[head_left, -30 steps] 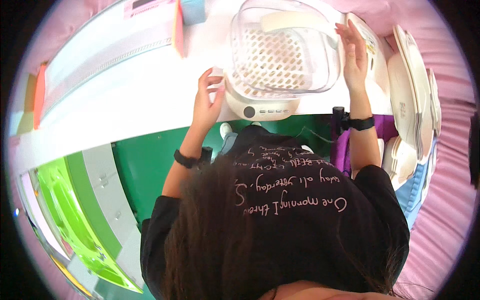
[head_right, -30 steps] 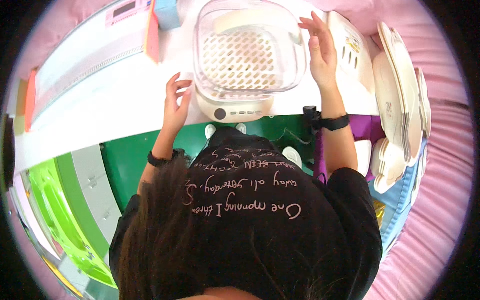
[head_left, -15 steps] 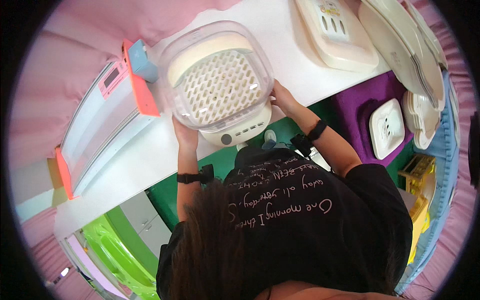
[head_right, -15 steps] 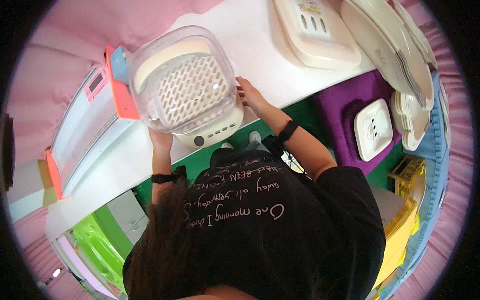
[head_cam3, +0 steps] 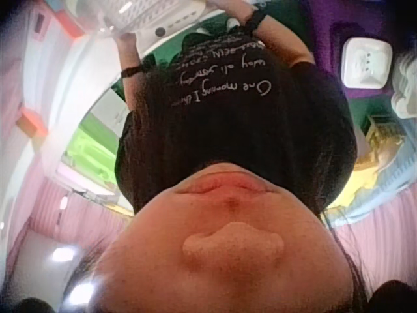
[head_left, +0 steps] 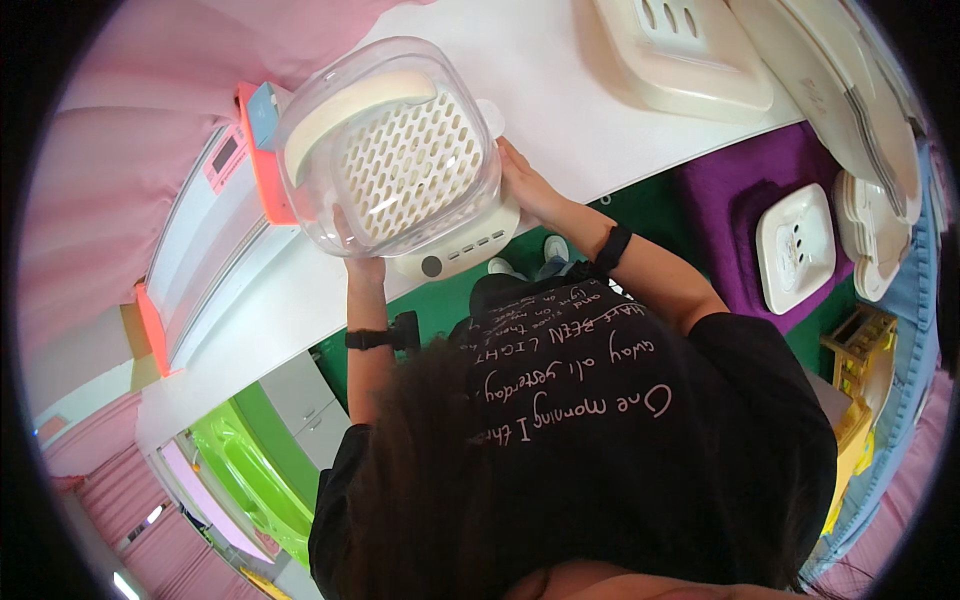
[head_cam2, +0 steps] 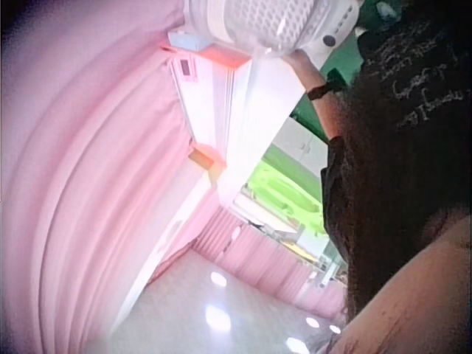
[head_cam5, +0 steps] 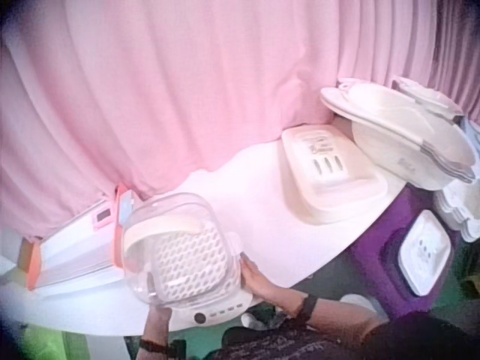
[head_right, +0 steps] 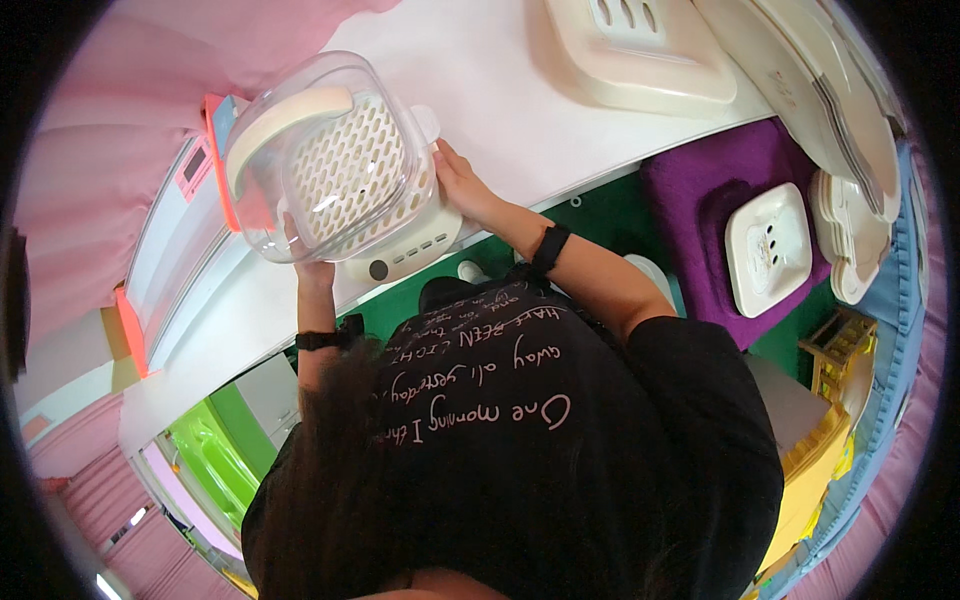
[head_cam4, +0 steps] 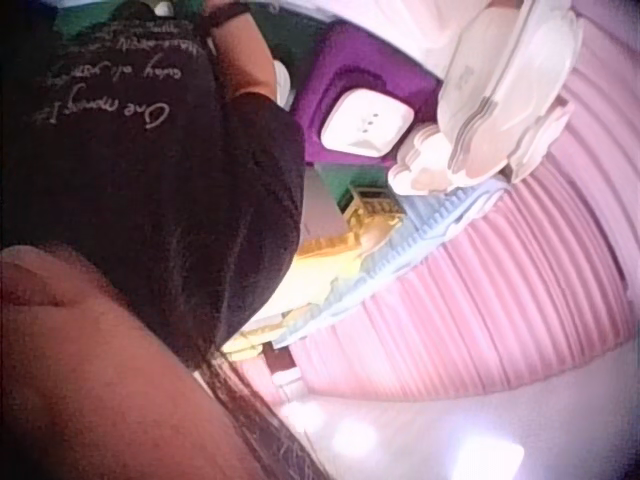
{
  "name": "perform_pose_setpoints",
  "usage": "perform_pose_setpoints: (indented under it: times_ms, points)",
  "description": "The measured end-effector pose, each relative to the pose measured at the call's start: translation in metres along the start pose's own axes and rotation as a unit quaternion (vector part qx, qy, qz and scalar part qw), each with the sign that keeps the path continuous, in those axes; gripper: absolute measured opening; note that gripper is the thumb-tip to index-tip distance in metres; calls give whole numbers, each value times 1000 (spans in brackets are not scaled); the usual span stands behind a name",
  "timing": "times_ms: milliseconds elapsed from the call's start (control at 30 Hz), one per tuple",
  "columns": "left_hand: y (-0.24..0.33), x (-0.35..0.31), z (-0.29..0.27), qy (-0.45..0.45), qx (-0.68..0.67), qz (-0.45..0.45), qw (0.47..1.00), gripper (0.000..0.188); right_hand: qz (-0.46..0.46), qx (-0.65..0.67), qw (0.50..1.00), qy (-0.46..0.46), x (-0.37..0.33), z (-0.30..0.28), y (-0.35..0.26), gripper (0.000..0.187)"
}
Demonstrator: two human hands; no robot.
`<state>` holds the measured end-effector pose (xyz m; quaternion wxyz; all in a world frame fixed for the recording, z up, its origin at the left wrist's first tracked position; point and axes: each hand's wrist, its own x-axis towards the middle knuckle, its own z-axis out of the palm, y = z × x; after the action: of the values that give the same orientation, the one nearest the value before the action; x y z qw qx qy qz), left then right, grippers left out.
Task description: The person pushes two strollers, then walks to a counter and assembles the base, tray, and lid of a bottle sterilizer.
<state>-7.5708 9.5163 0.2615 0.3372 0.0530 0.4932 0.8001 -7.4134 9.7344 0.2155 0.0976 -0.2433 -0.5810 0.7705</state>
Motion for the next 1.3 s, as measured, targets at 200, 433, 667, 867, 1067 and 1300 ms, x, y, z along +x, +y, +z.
perform_pose_setpoints:
  times_ms: [200,433,667,867,1067,1300]
  points:
    - [-2,-19,24,26,24,21,999,63,-55,103,992,-49,-6,-6,-13,56]
    - [-13,-47,47,56,0,-7,998,63,-38,-11,999,-21,-53,-16,-53,55]
    - [-26,-88,40,-41,21,6,999,66,-40,-29,996,72,-99,-9,-6,54]
    - [-36,-145,9,-99,23,-35,994,67,-108,50,991,59,-179,16,28,55]
    - [-52,-204,-21,-98,82,-141,982,67,-114,-37,981,151,-280,33,51,56]
    - [-95,-225,-38,-207,133,-260,934,65,-52,-10,983,178,-363,1,87,59]
